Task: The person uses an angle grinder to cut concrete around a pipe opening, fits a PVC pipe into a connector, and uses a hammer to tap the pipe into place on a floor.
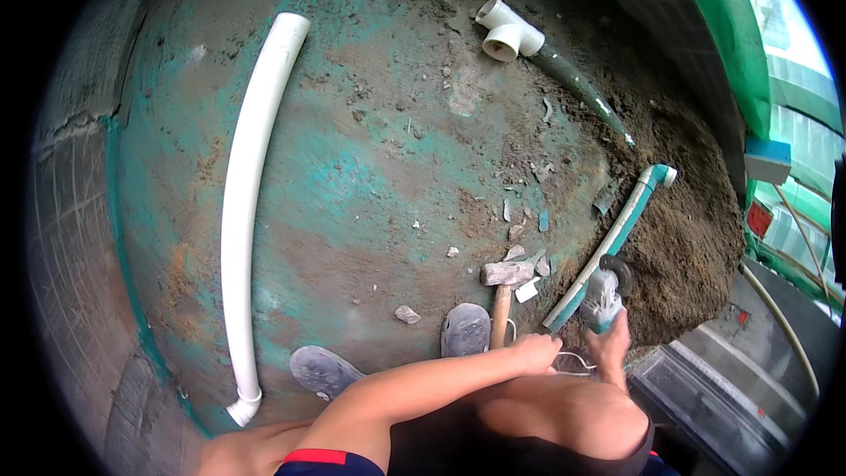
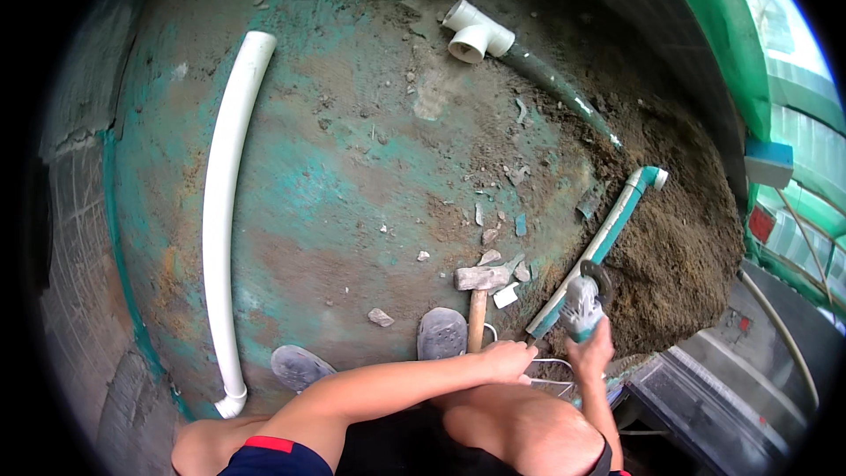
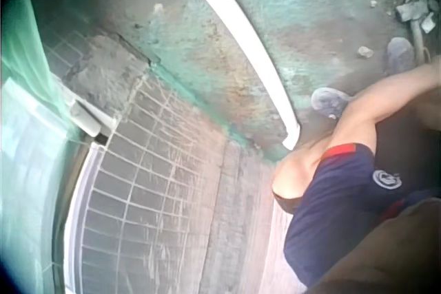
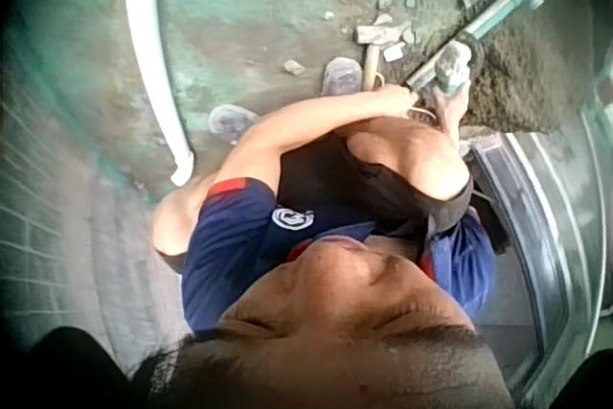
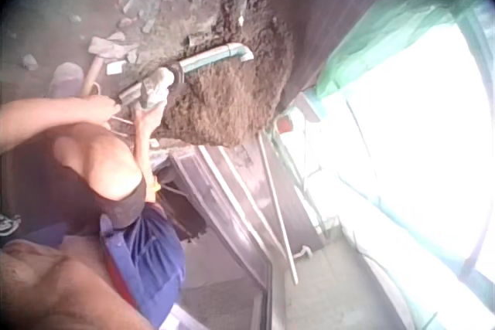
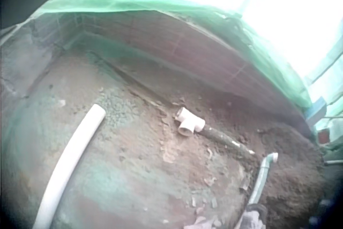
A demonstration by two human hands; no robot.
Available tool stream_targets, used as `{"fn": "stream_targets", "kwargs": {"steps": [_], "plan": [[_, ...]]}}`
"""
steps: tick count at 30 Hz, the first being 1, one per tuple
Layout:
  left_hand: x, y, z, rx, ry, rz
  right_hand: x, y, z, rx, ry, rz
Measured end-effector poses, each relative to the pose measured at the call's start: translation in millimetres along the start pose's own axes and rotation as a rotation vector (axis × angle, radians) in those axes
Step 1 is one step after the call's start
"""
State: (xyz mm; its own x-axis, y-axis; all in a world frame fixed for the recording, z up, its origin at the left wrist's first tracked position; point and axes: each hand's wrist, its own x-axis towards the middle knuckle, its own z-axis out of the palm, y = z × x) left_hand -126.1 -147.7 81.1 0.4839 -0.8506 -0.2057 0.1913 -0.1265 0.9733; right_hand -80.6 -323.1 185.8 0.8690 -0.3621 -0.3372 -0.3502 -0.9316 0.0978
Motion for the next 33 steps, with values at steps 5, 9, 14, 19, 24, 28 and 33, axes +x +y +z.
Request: {"fn": "stream_targets", "kwargs": {"steps": [5, 9, 14, 19, 24, 28, 33], "plan": [[-10, 17, -20, 0.031, 0.105, 0.146, -16, 78, -94, -0.369, 0.092, -0.154], [-16, 30, -20, 0.012, 0.3, 0.3, 16, 4, -146, -0.5, 0.226, -0.494], [-22, 51, -45, 0.159, 0.851, 0.536, 58, -96, -103, 0.7, -0.163, -0.279], [-61, 20, -86, 0.467, 0.902, 0.428, 66, -182, -44, 1.415, -0.583, -0.258], [-91, 16, -103, 0.545, 0.991, 0.527, 43, -197, -30, 1.494, -0.862, -0.122], [-85, 7, -92, 0.552, 1.066, 0.412, 49, -198, -14, 1.454, -0.792, -0.169], [-75, -7, -98, 0.248, 1.078, 0.29, 68, -216, -5, 1.356, -0.612, -0.262]]}}
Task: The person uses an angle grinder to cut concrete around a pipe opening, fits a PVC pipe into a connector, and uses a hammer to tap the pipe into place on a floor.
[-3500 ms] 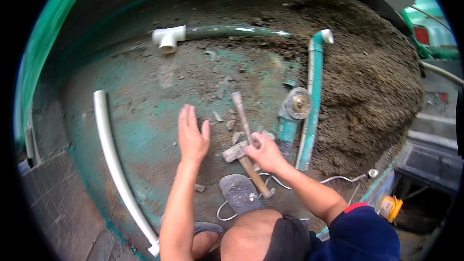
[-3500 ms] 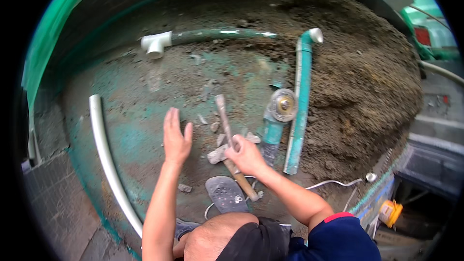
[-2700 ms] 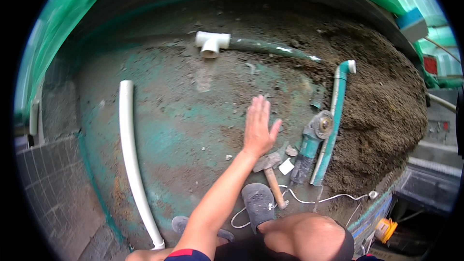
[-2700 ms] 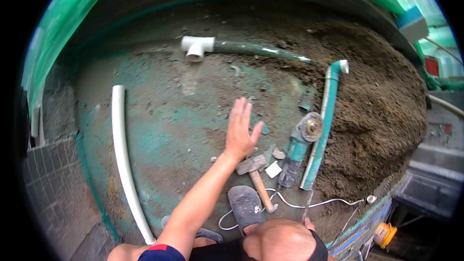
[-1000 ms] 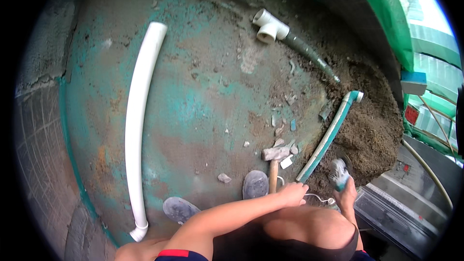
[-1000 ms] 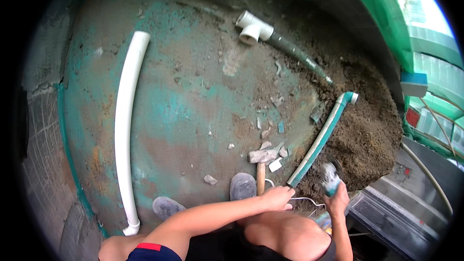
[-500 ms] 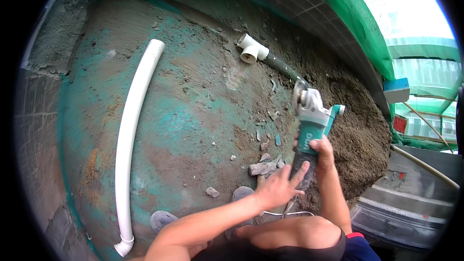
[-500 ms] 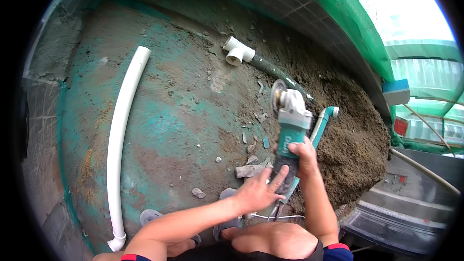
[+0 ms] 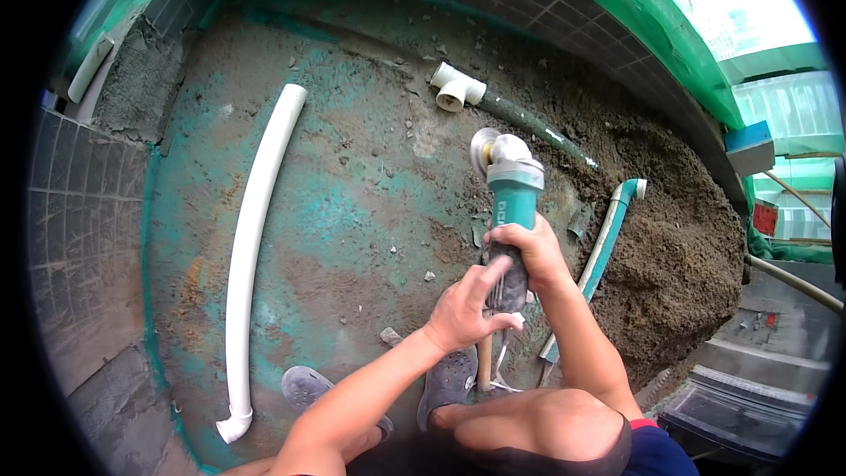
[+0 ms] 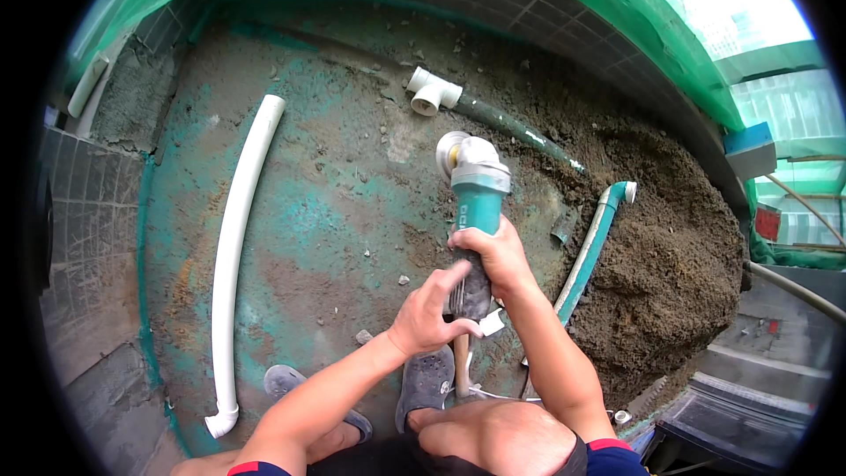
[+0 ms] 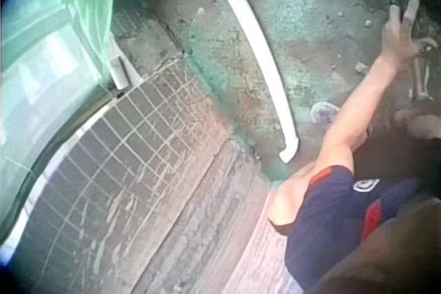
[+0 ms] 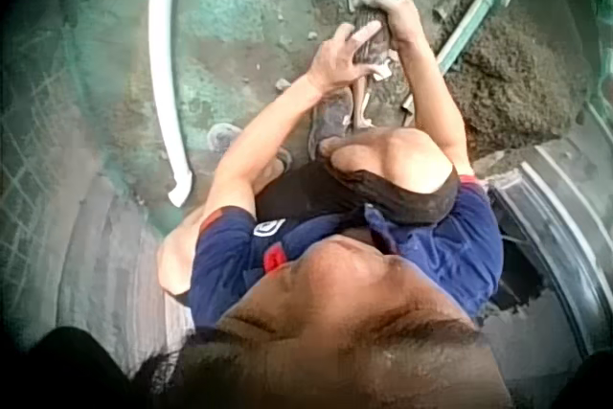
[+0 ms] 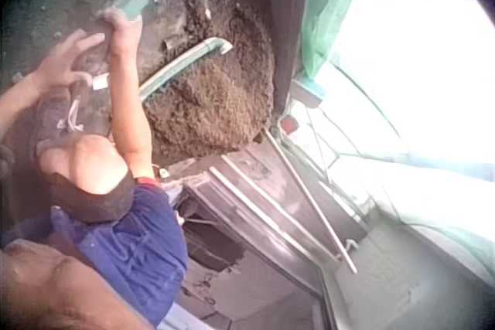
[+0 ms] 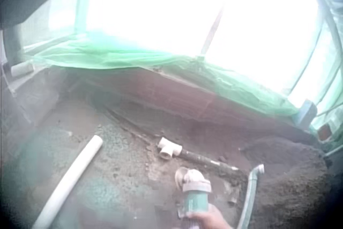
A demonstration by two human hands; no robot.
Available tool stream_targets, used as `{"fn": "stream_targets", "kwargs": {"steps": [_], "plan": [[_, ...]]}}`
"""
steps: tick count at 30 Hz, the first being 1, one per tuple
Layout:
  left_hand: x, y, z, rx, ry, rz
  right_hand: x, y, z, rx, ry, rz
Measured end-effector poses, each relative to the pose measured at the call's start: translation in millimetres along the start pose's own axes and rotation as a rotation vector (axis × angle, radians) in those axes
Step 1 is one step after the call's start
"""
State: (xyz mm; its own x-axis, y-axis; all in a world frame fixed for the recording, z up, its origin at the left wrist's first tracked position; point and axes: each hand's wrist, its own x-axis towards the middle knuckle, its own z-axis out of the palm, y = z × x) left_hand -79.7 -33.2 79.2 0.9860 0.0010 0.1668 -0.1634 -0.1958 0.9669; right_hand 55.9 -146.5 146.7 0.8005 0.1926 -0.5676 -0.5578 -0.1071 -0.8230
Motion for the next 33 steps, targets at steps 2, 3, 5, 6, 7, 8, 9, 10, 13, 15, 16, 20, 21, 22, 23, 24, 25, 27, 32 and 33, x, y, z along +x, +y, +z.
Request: {"fn": "stream_targets", "kwargs": {"steps": [2, 3, 5, 6, 7, 8, 9, 10, 13, 15, 16, 20, 21, 22, 23, 24, 25, 27, 32, 33], "plan": [[4, -9, 10, -0.293, 0.036, -0.243, 12, 8, 0, -0.285, 0.084, -0.095], [15, -5, 9, -0.377, -0.049, -0.388, 14, 13, 4, -0.376, 0.098, -0.074], [30, -4, 12, -0.322, -0.124, -0.564, 21, 30, 5, -0.715, 0.148, -0.121], [34, 2, 8, -0.343, -0.121, -0.632, 22, 30, 14, -0.822, 0.151, -0.102], [33, -1, 13, -0.365, -0.066, -0.616, 22, 32, 21, -0.877, 0.143, -0.091], [30, -5, 21, -0.387, -0.011, -0.6, 23, 33, 24, -0.887, 0.132, -0.105], [30, -7, 25, -0.412, 0.04, -0.577, 24, 33, 27, -0.9, 0.127, -0.121], [31, -9, 28, -0.392, 0.063, -0.573, 24, 33, 31, -0.912, 0.123, -0.136], [32, -13, 30, -0.347, 0.11, -0.579, 28, 26, 44, -0.967, 0.081, -0.098], [35, -17, 28, -0.349, 0.109, -0.6, 35, 24, 48, -0.986, 0.057, -0.092], [38, -17, 28, -0.358, 0.132, -0.601, 40, 25, 48, -0.988, 0.051, -0.104], [43, -23, 23, -0.422, 0.173, -0.583, 47, 23, 54, -0.983, 0.053, -0.09], [42, -25, 23, -0.439, 0.182, -0.575, 47, 23, 55, -0.982, 0.042, -0.109], [41, -26, 23, -0.456, 0.19, -0.566, 46, 23, 57, -0.996, 0.039, -0.105], [40, -28, 23, -0.47, 0.195, -0.551, 46, 23, 59, -1.01, 0.036, -0.101], [40, -26, 23, -0.488, 0.196, -0.536, 45, 23, 59, -1.027, 0.038, -0.094], [40, -25, 23, -0.506, 0.197, -0.521, 44, 22, 59, -1.038, 0.032, -0.089], [42, -20, 21, -0.567, 0.203, -0.528, 42, 17, 61, -1.059, 0.02, -0.081], [44, -16, 17, -0.665, 0.207, -0.51, 36, 8, 66, -1.09, 0.055, -0.048], [44, -15, 17, -0.66, 0.231, -0.506, 37, 10, 62, -1.087, 0.064, -0.046]]}}
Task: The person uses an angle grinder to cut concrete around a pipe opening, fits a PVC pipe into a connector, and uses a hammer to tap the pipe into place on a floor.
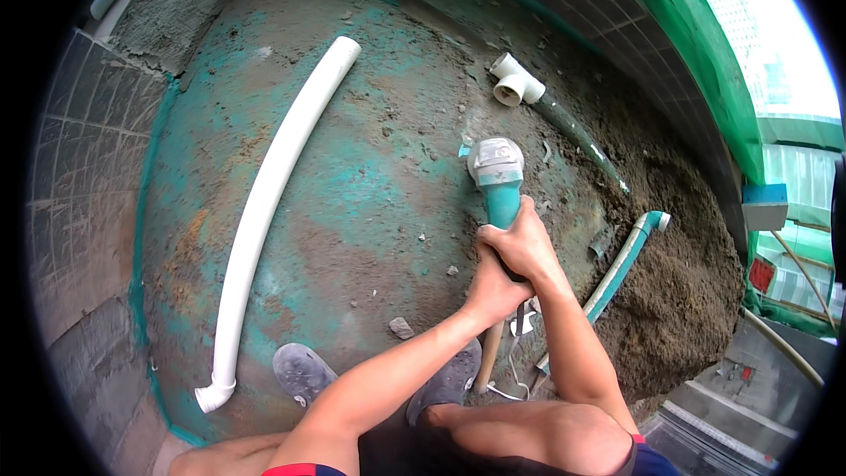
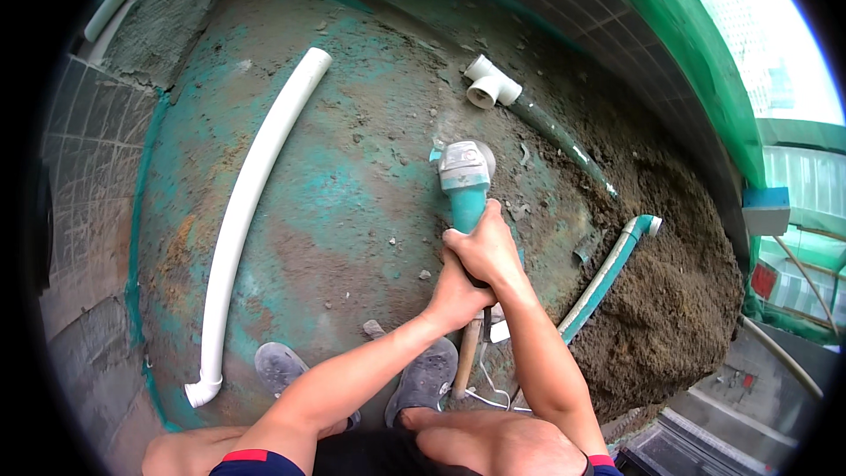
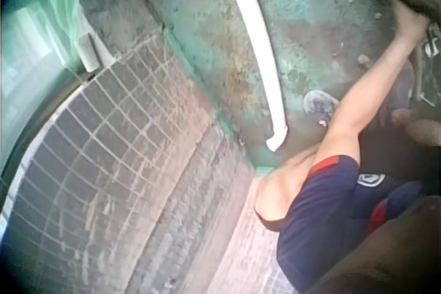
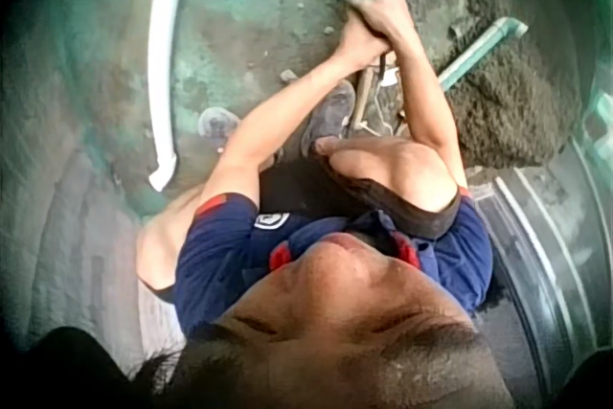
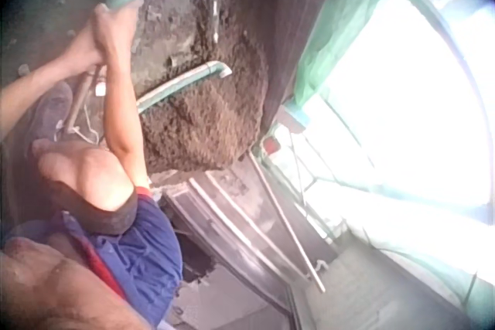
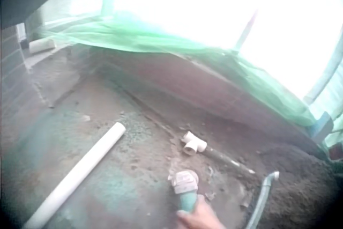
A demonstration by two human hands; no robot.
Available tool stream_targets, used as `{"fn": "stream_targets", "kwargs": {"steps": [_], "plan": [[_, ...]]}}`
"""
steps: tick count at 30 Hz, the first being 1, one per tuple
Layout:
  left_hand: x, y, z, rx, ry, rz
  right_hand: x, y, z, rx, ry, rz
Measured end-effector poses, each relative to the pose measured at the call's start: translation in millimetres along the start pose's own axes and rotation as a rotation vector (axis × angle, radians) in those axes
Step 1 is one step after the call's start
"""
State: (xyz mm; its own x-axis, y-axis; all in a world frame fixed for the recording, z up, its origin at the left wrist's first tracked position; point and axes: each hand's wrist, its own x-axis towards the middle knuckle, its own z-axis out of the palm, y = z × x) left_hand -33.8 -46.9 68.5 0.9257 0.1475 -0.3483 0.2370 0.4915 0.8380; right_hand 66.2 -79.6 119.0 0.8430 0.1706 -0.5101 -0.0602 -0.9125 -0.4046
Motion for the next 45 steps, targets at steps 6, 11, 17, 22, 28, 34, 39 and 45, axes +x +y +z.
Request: {"fn": "stream_targets", "kwargs": {"steps": [6, 11, 17, 22, 28, 34, 39, 45], "plan": [[-3, 8, -8, 0.012, 0.089, -0.011, 1, 12, 2, 0.382, -0.084, -0.067], [2, 17, -24, -0.016, 0.149, -0.077, 10, -3, 9, 0.544, -0.2, -0.042], [-2, 15, -25, 0.005, 0.156, -0.127, 6, 2, 17, 0.532, -0.166, 0.006], [-3, 13, -30, 0.085, 0.077, -0.216, -4, 5, 21, 0.65, -0.114, 0.054], [-4, 31, -29, 0.162, 0.123, -0.1, 1, 0, 13, 0.631, -0.127, -0.059], [3, 36, -33, 0.207, 0.13, -0.199, 11, -4, 18, 0.658, -0.207, 0.015], [-2, 31, -33, 0.194, 0.097, -0.21, 0, 0, 18, 0.639, -0.151, 0.066], [5, 44, -37, 0.22, 0.144, -0.193, 6, -6, 16, 0.672, -0.159, 0.029]]}}
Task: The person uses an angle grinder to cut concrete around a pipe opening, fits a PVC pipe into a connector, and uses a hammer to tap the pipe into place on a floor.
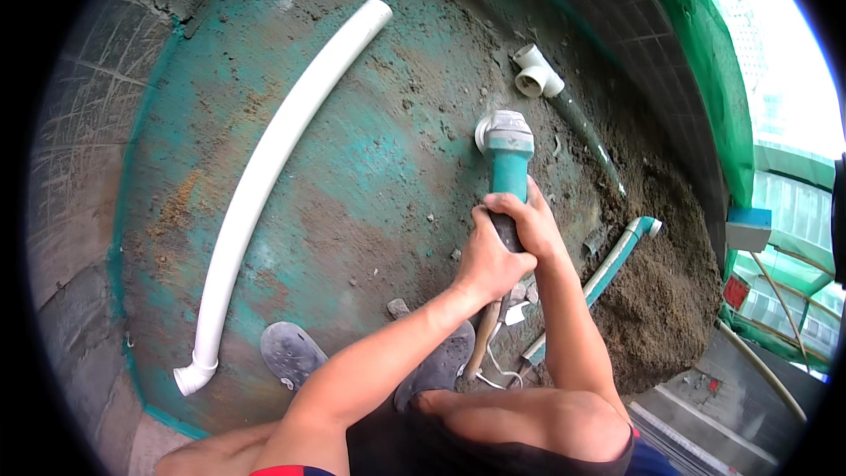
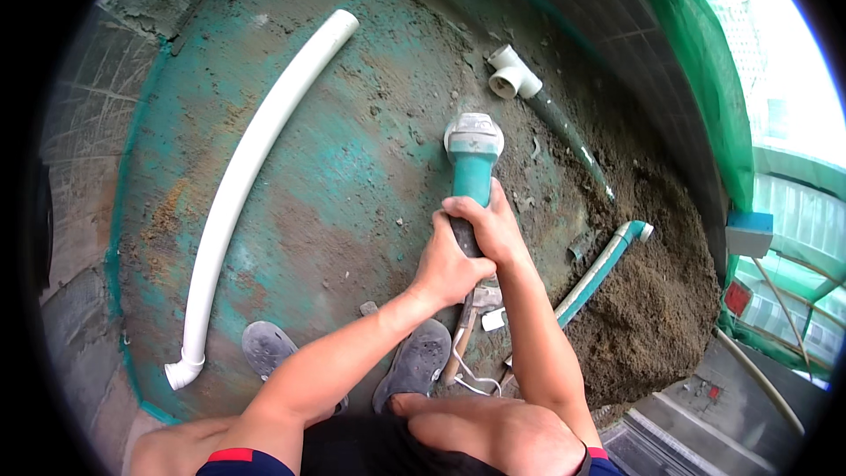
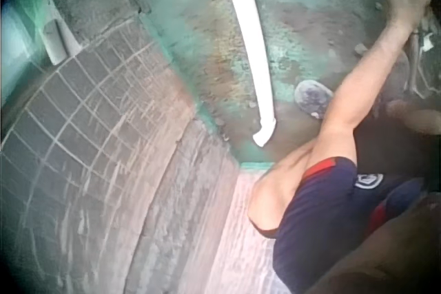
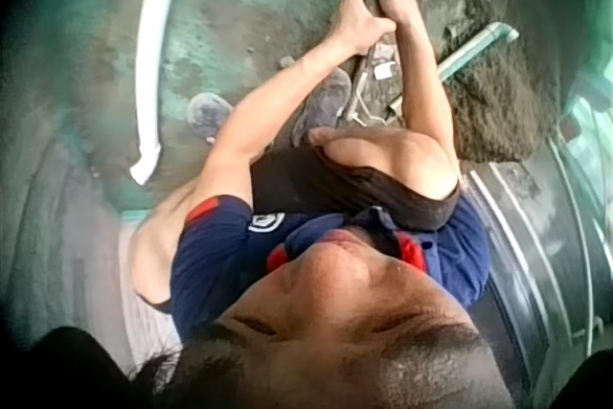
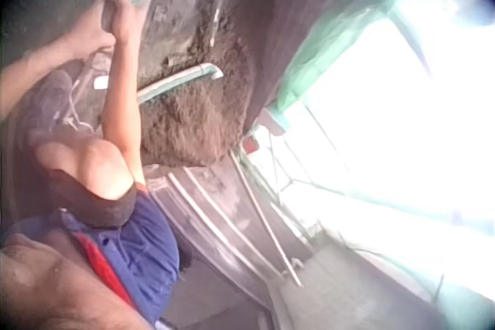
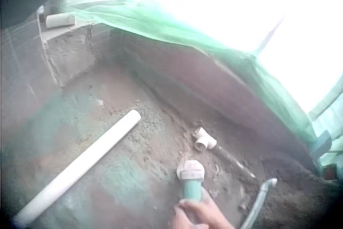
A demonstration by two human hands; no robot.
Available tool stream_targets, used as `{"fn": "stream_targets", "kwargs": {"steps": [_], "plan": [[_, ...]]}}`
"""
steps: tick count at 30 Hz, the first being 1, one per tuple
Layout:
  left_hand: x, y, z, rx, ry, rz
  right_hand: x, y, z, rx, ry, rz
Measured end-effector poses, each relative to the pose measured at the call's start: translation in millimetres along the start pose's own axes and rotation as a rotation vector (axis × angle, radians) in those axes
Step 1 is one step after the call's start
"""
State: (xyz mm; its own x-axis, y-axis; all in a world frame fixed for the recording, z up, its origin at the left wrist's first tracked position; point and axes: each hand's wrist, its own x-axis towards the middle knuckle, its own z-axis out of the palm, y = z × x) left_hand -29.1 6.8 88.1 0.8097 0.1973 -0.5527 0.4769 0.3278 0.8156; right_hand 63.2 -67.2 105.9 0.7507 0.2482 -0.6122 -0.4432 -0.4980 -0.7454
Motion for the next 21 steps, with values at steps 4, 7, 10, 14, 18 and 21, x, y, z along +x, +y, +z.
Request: {"fn": "stream_targets", "kwargs": {"steps": [4, 7, 10, 14, 18, 21], "plan": [[-3, -7, 6, 0.089, -0.065, -0.049, -2, 11, -7, 0.008, 0.006, 0.002], [-2, -13, 5, -0.023, -0.057, -0.012, -2, 11, 0, 0.012, 0.036, -0.01], [-1, -5, 2, -0.018, -0.029, 0.005, 0, 6, 1, -0.006, 0.024, -0.034], [1, -11, 8, 0.068, -0.047, -0.051, 7, 14, -6, 0.038, 0.009, 0.014], [-6, -14, 9, 0.036, -0.066, -0.035, -4, 17, -6, 0.044, 0.042, 0.016], [-3, -18, 6, 0.031, -0.009, 0.035, -2, 10, -2, -0.033, 0.021, -0.028]]}}
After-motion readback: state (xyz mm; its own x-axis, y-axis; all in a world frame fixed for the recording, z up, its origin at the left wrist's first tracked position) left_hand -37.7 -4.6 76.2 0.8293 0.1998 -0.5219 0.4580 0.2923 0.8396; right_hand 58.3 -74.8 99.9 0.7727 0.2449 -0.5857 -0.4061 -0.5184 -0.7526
